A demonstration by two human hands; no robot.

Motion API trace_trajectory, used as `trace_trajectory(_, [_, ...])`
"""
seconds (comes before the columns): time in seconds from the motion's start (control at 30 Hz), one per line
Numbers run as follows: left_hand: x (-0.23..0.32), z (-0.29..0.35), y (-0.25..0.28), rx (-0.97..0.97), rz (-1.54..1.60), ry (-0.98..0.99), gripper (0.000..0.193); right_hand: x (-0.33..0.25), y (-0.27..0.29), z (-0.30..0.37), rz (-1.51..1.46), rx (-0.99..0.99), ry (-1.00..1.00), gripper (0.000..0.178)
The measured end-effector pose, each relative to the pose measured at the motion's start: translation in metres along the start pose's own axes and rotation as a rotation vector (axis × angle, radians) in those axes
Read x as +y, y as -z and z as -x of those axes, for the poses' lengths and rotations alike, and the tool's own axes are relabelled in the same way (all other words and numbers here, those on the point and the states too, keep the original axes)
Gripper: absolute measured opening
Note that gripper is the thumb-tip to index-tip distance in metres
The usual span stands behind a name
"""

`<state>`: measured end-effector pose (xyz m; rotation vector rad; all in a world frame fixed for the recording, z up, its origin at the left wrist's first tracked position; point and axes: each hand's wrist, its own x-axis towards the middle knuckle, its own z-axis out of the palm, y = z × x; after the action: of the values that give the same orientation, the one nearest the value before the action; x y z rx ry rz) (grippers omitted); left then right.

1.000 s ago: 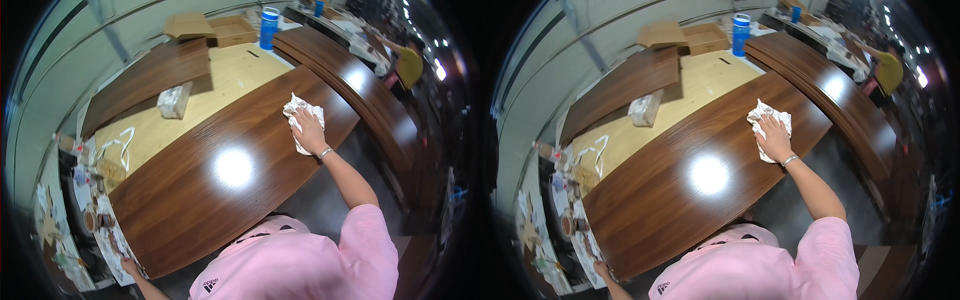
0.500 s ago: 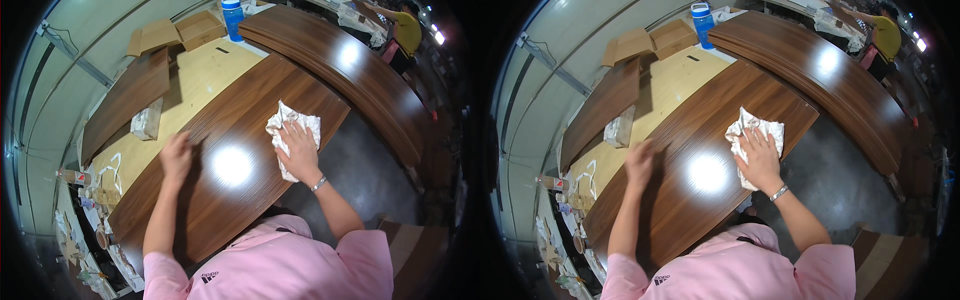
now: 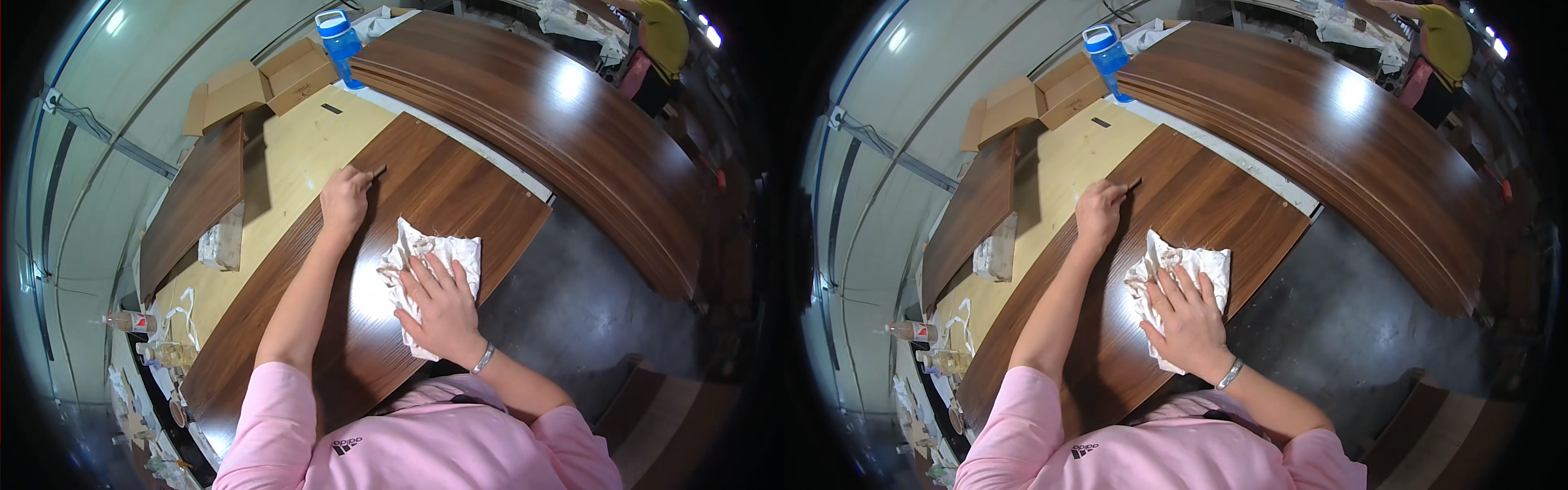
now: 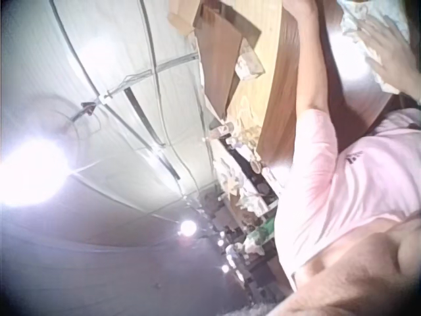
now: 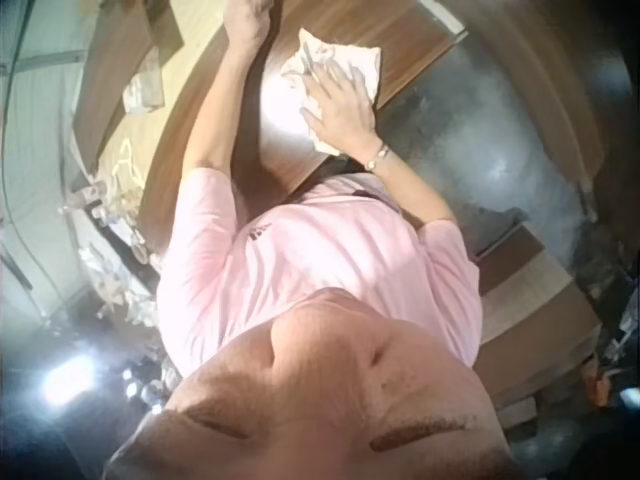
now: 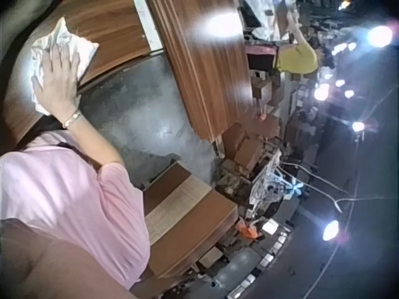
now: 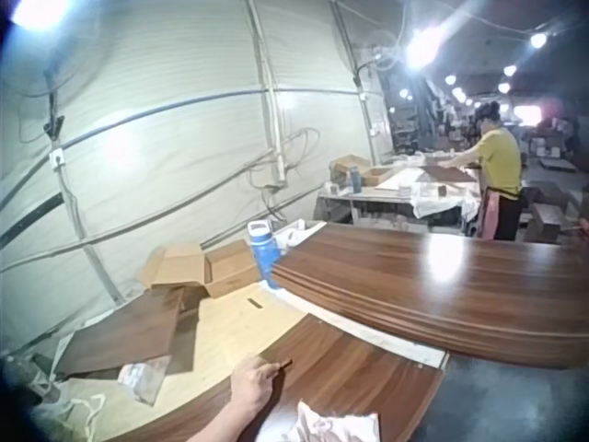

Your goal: The person cleans wooden furniture panels. They use a cloth to wipe the surface, scrape away small imperfections with a tool, and apply a liquid from a bottle to the cloth for further wiping.

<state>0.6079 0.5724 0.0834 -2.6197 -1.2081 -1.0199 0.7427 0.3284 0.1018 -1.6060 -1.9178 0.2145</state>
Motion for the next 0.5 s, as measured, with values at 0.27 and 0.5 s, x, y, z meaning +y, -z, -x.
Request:
trace_trajectory(0.27, [-0.003, -0.018, -0.006, 0.009, -0.036, 0.075, 0.010, 0.003, 0.000, -0.002, -0.064, -0.017, 0.026, 0.053])
trace_trajectory(0.5, [-0.004, -0.038, -0.031, -0.050, 0.096, 0.219, 0.010, 0.002, 0.005, -0.003, -0.079, -0.029, 0.026, 0.054])
